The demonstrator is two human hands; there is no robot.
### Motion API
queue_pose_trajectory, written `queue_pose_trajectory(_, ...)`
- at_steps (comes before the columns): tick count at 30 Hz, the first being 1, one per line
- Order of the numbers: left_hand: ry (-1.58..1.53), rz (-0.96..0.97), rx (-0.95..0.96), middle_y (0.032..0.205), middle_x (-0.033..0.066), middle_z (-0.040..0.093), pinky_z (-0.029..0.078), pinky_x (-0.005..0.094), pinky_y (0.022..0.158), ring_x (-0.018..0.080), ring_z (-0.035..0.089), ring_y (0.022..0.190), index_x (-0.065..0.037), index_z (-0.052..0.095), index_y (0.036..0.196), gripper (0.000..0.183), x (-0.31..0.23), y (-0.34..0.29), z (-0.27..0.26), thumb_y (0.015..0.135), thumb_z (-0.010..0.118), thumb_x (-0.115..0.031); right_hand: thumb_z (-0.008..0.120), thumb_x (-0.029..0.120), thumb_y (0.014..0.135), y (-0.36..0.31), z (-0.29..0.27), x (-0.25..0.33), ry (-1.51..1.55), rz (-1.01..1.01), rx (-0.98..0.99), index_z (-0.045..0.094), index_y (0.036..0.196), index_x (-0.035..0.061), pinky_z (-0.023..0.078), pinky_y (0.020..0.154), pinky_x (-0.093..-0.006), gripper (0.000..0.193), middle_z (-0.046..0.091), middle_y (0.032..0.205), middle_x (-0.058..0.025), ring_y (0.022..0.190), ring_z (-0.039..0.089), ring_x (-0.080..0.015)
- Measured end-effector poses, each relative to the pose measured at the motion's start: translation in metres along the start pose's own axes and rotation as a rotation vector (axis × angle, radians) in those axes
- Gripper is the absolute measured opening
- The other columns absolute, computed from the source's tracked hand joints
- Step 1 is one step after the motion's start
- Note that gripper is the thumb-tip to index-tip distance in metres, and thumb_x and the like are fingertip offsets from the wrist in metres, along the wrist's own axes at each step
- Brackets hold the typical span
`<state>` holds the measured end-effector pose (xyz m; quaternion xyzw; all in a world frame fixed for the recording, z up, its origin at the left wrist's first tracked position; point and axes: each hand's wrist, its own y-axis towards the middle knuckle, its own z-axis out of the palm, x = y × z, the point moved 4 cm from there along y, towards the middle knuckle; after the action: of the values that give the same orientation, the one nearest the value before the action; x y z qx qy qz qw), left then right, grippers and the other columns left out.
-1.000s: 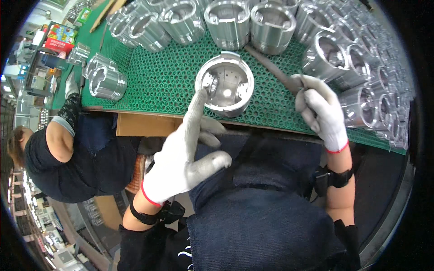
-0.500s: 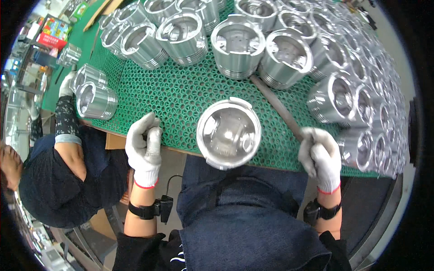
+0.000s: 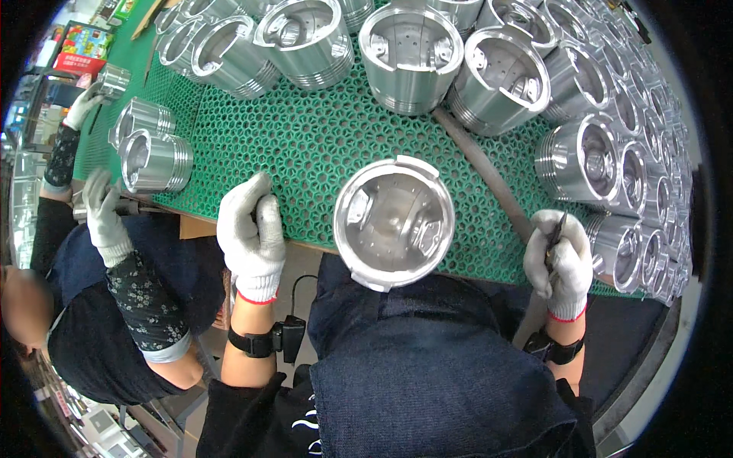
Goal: Manually file the edges and interior surfaces of metal engine pistons to remove burrs and inspect for quality.
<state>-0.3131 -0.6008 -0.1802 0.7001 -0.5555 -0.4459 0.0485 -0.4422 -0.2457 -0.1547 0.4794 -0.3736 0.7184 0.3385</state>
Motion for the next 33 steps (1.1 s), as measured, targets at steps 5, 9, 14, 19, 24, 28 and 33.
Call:
queue_pose_trajectory(5, 0.005, 0.005, 0.097, 0.115, 0.0125, 0.060, 0.047, 0.0321, 0.091, 0.0185, 0.057, 0.102, 0.001, 0.057, 0.120, 0.032, -0.010, 0.004, -0.010, 0.088, 0.060, -0.001, 0.054, 0.023, 0.088, 0.005, 0.009, 0.001, -0.008, -0.071, 0.011, 0.054, 0.119, -0.0060, 0.027, 0.033, -0.0199, 0.043, 0.056, 0.061, -0.0094, 0.035, 0.036, -0.0060)
queue_pose_trajectory(9, -0.284, -0.332, 0.052, 0.126, 0.0143, 0.054, 0.049, 0.0293, 0.084, 0.0151, 0.059, 0.091, -0.001, 0.040, 0.138, 0.053, -0.028, 0.003, -0.027, 0.090, 0.060, -0.013, 0.055, 0.025, 0.090, 0.004, 0.009, -0.002, 0.033, -0.107, 0.053, 0.054, 0.121, -0.0041, 0.025, 0.033, -0.0193, 0.042, 0.055, 0.062, -0.0069, 0.035, 0.035, -0.0055)
queue_pose_trajectory(14, -0.260, 0.144, 0.462, 0.110, 0.0134, 0.065, 0.051, 0.0384, 0.082, 0.0320, 0.062, 0.105, -0.005, 0.060, 0.121, 0.047, -0.121, 0.027, -0.018, 0.077, 0.072, -0.019, 0.049, 0.017, 0.091, -0.002, -0.005, -0.009, 0.045, -0.134, 0.036, 0.054, 0.119, -0.0033, 0.024, 0.031, -0.0194, 0.035, 0.052, 0.059, -0.0057, 0.034, 0.034, -0.0056)
queue_pose_trajectory(19, 0.019, 0.182, 0.625, 0.099, 0.0046, 0.066, 0.052, 0.0354, 0.067, 0.0281, 0.066, 0.080, -0.014, 0.066, 0.099, 0.031, -0.122, 0.020, 0.004, 0.074, 0.075, -0.029, 0.043, 0.011, 0.088, 0.002, 0.001, -0.010, 0.023, -0.129, 0.007, 0.052, 0.121, -0.0023, 0.024, 0.030, -0.0199, 0.036, 0.049, 0.056, -0.0052, 0.033, 0.032, -0.0065)
queue_pose_trajectory(24, -0.083, 0.060, 0.419, 0.096, 0.0118, 0.067, 0.052, 0.0365, 0.072, 0.0300, 0.067, 0.084, -0.011, 0.068, 0.095, 0.033, -0.092, 0.034, -0.025, 0.070, 0.080, -0.030, 0.042, 0.013, 0.090, 0.002, -0.002, -0.011, 0.023, -0.128, -0.047, 0.051, 0.119, -0.0032, 0.024, 0.029, -0.0203, 0.035, 0.048, 0.054, -0.0059, 0.031, 0.031, -0.0070)
queue_pose_trajectory(28, 0.113, -0.017, 0.182, 0.088, 0.0117, 0.065, 0.051, 0.0349, 0.068, 0.0288, 0.065, 0.077, -0.006, 0.065, 0.091, 0.030, -0.054, 0.047, -0.062, 0.072, 0.080, -0.025, 0.045, 0.016, 0.089, 0.005, -0.003, -0.012, -0.056, -0.104, -0.085, 0.049, 0.118, -0.0069, 0.022, 0.029, -0.0205, 0.037, 0.048, 0.053, -0.0057, 0.031, 0.031, -0.0066)
queue_pose_trajectory(33, 0.257, -0.097, 0.112, 0.086, 0.0112, 0.063, 0.050, 0.0326, 0.068, 0.0247, 0.063, 0.075, -0.004, 0.063, 0.094, 0.029, -0.009, 0.063, -0.081, 0.075, 0.079, -0.019, 0.045, 0.015, 0.088, 0.006, -0.009, -0.015, -0.066, -0.105, -0.065, 0.049, 0.118, -0.0066, 0.023, 0.028, -0.0218, 0.037, 0.049, 0.054, -0.0067, 0.030, 0.032, -0.0080)
